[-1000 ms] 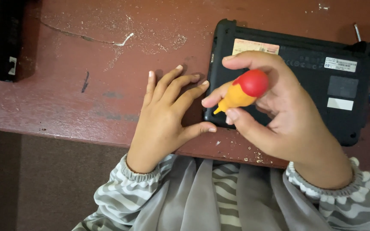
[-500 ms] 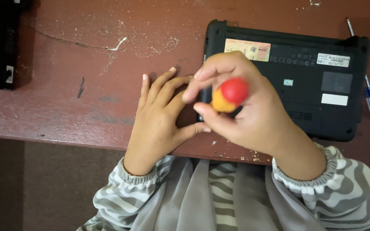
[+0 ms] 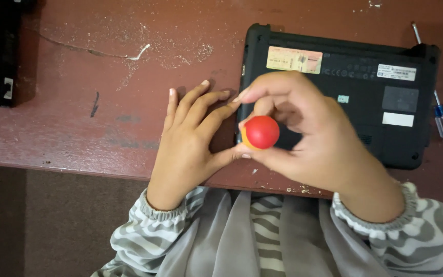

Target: Disassembling a laptop by removing screws from the bottom casing, taking out the battery, and accessing internal components.

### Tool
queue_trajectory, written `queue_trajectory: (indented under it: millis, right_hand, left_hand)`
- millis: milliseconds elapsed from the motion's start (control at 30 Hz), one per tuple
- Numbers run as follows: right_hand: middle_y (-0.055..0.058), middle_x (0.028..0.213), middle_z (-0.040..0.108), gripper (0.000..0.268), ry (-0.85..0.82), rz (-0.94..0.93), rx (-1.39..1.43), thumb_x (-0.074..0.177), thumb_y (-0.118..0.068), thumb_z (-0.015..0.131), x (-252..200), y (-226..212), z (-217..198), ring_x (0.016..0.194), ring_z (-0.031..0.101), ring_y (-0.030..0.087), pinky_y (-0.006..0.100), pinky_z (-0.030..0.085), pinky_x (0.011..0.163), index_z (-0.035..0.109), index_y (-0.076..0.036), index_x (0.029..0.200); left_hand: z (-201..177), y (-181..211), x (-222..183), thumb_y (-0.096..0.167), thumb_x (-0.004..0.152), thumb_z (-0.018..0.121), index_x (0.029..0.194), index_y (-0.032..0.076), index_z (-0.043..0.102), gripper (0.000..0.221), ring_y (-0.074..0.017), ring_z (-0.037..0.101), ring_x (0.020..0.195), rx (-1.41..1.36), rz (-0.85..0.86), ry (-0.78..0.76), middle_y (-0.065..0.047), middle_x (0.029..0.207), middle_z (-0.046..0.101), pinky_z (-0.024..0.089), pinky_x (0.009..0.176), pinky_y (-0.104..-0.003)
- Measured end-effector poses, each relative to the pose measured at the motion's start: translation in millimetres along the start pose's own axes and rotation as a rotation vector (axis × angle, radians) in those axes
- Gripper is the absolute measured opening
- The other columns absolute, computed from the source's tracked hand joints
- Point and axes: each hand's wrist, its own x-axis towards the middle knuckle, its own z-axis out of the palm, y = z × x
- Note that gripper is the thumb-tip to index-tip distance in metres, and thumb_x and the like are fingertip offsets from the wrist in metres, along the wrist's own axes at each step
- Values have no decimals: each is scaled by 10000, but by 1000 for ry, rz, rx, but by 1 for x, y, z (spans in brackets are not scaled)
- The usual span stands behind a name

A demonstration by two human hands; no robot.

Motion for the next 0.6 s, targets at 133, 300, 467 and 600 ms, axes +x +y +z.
queue_trajectory:
  millis: [133,300,467,600]
  right_hand:
    - [4,839,503,429,20,10,13,909,-37,804,6,7,7,780,523,93,215,480,758,508,-87,1216]
    - [12,1074,661,244,23,-173,-102,1013,21,643,8,12,8,1106,619,194,272,522,924,508,-54,1201]
    - [130,1004,632,361,-3,-82,173,1010,-27,630,0,8,8,868,704,169,257,605,823,401,-63,1286]
    - [134,1050,727,353,-7,-33,59,987,9,582,-4,-4,4,1007,777,182,273,593,947,417,-48,1293]
  left_hand:
    - [1,0,0,556,916,664,1366,110,608,636,-350,406,1463,-12,2,-16,-73,1440,566,190,1219,-704]
    - [2,-2,-1,570,857,759,1345,121,624,676,-358,435,1452,-5,7,8,-89,1414,582,212,1216,-692]
    - [1,-1,0,577,869,743,1416,146,596,712,-345,434,1463,-1,-1,-3,-77,1439,583,199,1222,-687]
    - [0,-1,0,587,874,719,1423,150,587,714,-348,430,1468,0,5,-11,-67,1451,570,213,1210,-708]
